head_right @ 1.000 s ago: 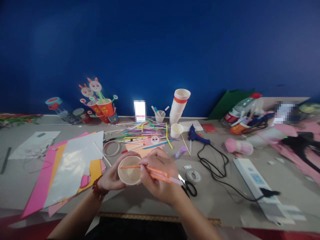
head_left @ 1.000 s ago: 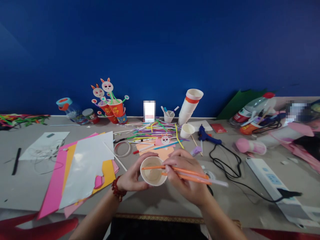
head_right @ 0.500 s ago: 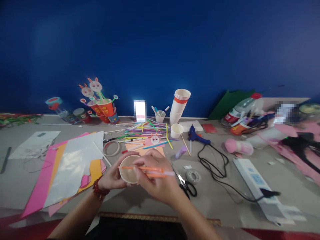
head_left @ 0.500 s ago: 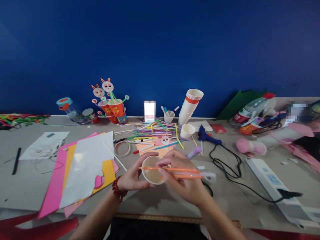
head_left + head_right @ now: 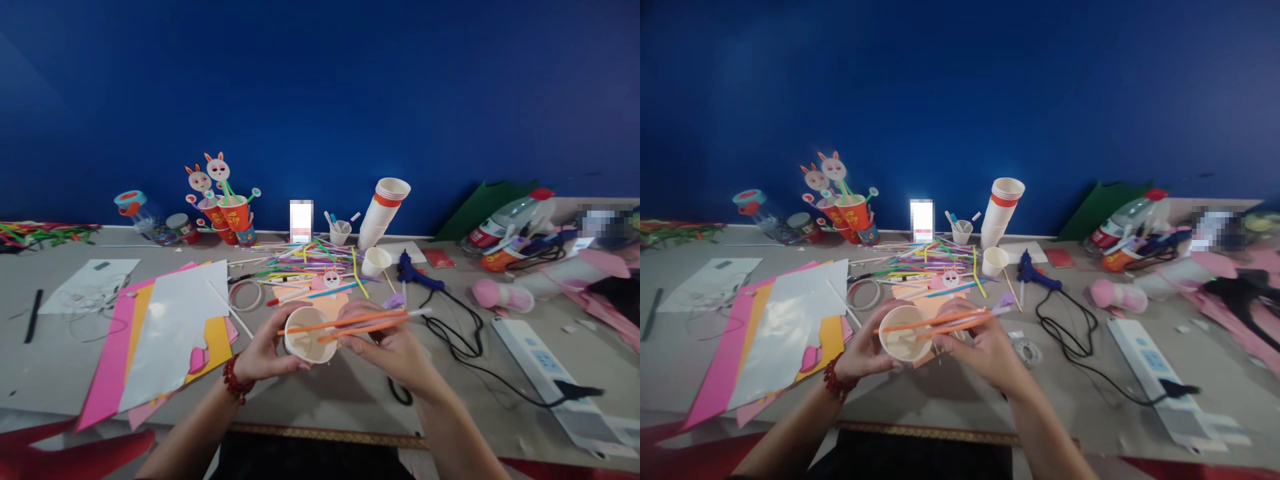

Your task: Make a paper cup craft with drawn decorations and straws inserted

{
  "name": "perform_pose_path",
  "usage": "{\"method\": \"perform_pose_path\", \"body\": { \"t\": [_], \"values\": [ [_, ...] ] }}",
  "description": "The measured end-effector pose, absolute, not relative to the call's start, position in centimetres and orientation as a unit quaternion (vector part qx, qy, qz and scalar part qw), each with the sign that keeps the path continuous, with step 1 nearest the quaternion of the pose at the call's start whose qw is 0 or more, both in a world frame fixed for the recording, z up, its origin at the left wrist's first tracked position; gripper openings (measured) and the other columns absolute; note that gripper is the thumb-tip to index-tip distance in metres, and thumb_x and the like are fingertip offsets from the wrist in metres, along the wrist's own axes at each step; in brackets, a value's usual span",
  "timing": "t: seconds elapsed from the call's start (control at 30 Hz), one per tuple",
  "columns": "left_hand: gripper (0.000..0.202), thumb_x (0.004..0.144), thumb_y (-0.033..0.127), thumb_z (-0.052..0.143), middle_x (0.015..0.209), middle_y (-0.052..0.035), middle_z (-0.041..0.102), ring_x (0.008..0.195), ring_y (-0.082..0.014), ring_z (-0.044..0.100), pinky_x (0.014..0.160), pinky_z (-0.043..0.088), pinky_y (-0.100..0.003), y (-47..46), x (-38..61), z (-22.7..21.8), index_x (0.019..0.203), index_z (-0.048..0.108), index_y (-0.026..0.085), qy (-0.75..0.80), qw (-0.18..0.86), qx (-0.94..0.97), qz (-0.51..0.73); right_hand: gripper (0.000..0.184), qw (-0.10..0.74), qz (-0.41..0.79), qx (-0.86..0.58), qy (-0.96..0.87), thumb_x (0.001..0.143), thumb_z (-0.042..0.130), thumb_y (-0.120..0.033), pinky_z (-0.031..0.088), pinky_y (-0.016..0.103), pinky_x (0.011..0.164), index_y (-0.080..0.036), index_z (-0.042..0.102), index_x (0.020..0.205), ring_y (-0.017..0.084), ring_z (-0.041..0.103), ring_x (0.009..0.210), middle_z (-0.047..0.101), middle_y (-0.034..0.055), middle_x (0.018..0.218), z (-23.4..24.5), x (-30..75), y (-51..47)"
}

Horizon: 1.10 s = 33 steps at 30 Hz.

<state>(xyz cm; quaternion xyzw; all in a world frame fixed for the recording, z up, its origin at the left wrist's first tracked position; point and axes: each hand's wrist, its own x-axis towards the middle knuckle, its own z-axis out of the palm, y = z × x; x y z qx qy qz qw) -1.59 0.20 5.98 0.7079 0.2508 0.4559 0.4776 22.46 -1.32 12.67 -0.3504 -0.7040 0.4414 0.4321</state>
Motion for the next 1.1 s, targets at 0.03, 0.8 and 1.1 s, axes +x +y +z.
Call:
{"method": "perform_pose_path", "body": {
  "t": [0.03, 0.8, 1.1],
  "values": [
    [0.078, 0.067, 0.04, 0.081, 0.135, -0.0129, 0.051, 0.125, -0.0337, 0.048, 0.102, 0.043, -0.045, 0.2, -1.6, 6.0, 0.135, 0.047, 0.027, 0.244, 0.476, 0.711, 0.455, 0.011, 0.441, 0.453, -0.356, -0.688, 0.086, 0.066, -0.026, 0.053, 0.036, 0.083, -0.022, 0.067, 0.096, 0.022, 0.063, 0.093, 0.066, 0.0053, 0.096, 12.5, 22.4, -1.4],
    [0.085, 0.06, 0.043, 0.086, 0.131, -0.0147, 0.055, 0.119, -0.0347, 0.053, 0.102, 0.042, -0.048, 0.4, -1.3, 6.3, 0.135, 0.049, 0.026, 0.238, 0.49, 0.719, 0.43, 0.027, 0.233, 0.223, -0.341, -0.883, 0.095, 0.047, -0.018, 0.051, 0.043, 0.091, -0.021, 0.062, 0.117, 0.026, 0.062, 0.111, 0.069, 0.0096, 0.116, 16.2, 22.5, -0.7],
    [0.081, 0.058, 0.044, 0.086, 0.123, -0.0148, 0.062, 0.113, -0.0342, 0.058, 0.097, 0.045, -0.047, 0.6, -1.4, 6.7, 0.129, 0.055, 0.024, 0.241, 0.486, 0.714, 0.442, 0.024, 0.226, 0.252, -0.335, -0.879, 0.095, 0.046, -0.018, 0.053, 0.036, 0.082, -0.019, 0.067, 0.107, 0.023, 0.066, 0.095, 0.071, 0.0085, 0.108, 16.7, 21.9, -0.5]
  ]
}}
